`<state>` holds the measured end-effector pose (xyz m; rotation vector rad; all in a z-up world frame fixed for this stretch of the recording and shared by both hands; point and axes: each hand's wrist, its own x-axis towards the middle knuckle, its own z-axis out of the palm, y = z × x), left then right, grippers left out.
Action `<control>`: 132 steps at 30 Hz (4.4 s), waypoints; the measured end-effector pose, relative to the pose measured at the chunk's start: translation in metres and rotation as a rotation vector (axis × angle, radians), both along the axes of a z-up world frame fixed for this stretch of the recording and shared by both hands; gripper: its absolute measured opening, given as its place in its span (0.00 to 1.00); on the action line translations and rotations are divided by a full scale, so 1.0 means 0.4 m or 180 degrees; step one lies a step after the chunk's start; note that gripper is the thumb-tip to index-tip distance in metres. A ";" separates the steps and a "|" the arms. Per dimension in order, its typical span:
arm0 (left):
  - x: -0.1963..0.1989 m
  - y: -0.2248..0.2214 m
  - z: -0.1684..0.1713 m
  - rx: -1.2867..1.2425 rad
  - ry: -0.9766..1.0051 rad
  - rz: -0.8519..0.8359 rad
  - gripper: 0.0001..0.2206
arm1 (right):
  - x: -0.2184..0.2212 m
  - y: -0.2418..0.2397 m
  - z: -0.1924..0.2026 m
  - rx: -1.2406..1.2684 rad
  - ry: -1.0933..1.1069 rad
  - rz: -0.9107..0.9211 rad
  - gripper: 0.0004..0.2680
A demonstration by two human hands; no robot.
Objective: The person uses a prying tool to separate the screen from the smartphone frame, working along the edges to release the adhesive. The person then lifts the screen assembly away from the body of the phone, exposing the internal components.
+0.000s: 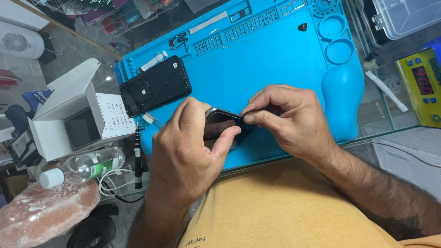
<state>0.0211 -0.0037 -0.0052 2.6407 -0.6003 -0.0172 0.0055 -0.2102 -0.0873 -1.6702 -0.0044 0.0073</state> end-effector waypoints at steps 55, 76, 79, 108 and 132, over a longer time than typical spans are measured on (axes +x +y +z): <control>-0.055 -0.018 0.005 0.0145 -0.0442 -0.0266 0.16 | -0.011 0.012 0.072 -0.0228 -0.1130 -0.0132 0.03; -0.066 -0.017 0.009 0.0038 -0.0514 -0.0318 0.14 | -0.006 0.010 0.137 -0.0425 -0.1459 0.0062 0.03; -0.069 -0.016 0.006 0.0060 -0.0493 -0.0246 0.14 | -0.006 0.009 0.141 -0.0450 -0.1554 0.0102 0.04; -0.064 -0.008 -0.006 0.0171 -0.0465 -0.0261 0.14 | 0.008 0.034 0.110 -0.0006 -0.1551 -0.0023 0.03; -0.054 -0.059 -0.027 -0.0389 -0.1460 -0.0646 0.09 | -0.034 0.014 0.064 -0.0106 -0.1745 -0.0539 0.01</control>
